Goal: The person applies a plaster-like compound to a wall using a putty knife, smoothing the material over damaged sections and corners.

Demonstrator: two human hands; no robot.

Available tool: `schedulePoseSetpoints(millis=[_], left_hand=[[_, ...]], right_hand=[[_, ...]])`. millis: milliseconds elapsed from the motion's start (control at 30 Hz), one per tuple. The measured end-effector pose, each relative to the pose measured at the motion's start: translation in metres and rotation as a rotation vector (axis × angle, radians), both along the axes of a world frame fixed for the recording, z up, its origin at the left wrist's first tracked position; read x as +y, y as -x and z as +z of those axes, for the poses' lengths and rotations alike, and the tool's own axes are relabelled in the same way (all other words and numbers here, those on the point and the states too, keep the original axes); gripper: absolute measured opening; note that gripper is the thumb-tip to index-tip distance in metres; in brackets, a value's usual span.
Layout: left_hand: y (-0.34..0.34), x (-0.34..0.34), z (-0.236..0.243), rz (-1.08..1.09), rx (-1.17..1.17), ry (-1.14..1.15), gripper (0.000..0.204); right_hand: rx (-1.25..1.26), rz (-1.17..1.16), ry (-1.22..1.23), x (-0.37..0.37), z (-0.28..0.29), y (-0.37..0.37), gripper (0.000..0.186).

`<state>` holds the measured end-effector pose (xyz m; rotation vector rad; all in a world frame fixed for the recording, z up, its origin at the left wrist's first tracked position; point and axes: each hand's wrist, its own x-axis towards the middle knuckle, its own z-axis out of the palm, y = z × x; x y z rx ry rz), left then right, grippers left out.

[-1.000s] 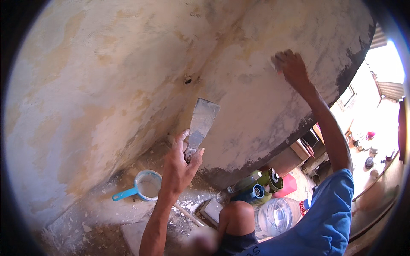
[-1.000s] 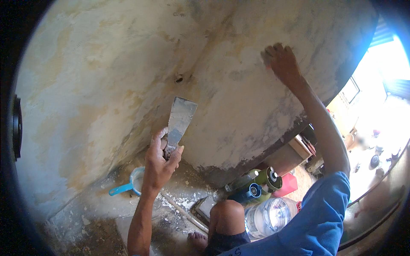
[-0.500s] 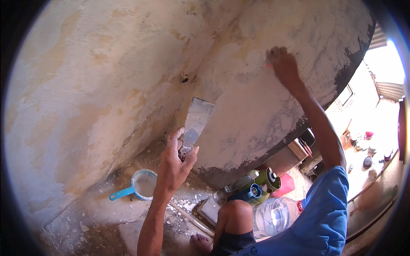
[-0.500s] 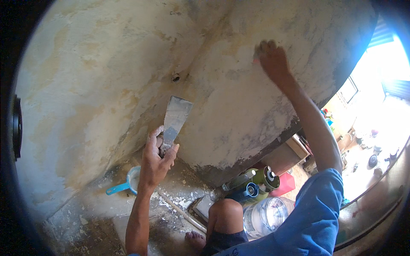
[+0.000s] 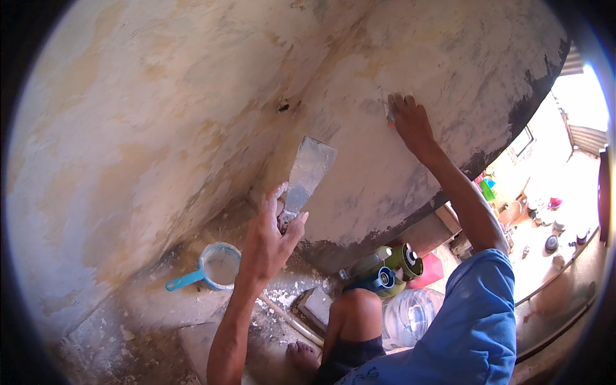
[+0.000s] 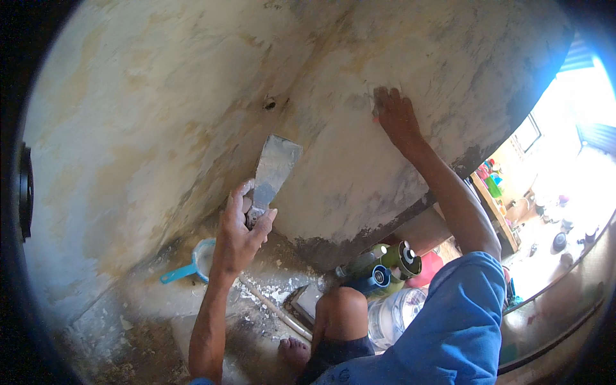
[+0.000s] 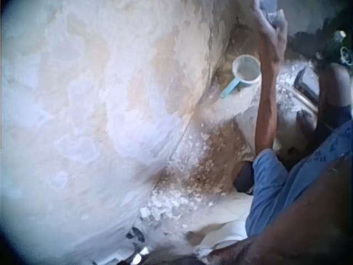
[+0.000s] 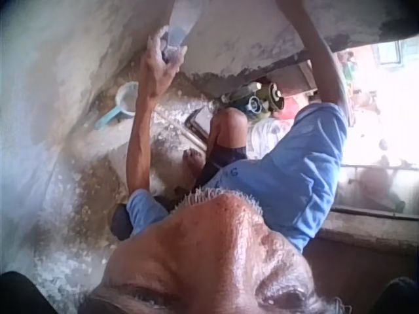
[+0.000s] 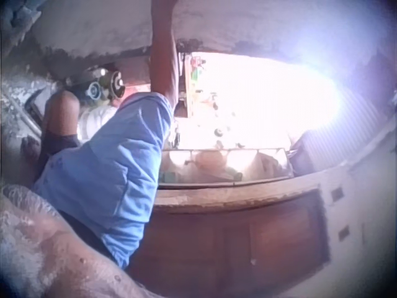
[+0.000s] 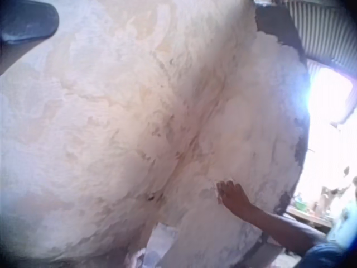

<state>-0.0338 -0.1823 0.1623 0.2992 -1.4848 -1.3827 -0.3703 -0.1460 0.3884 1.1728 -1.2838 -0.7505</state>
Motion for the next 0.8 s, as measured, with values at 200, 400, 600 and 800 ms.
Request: schedulePoseSetpoints(millis=[200,400,600,800], left_hand=[[-0.008,0.003,0.010,-0.029,0.072,-0.082,0.053],[-0.008,0.015,0.018,-0.065,0.053,-0.035,0.052],[-0.022,0.004,0.015,0.004,0.035,-0.054,0.052],[-0.011,0.006,0.012,-0.011,0.050,-0.077,0.051]], right_hand=[[-0.029,0.092,0.103,0.003,0.044,-0.018,0.047],[-0.034,0.053,0.235,-0.041,0.046,-0.014,0.034],[-0.101,-0.004,-0.130,-0.010,-0.032,-0.018,0.033],[0.030,0.212,0.143,-0.028,0.054,-0.017,0.038]])
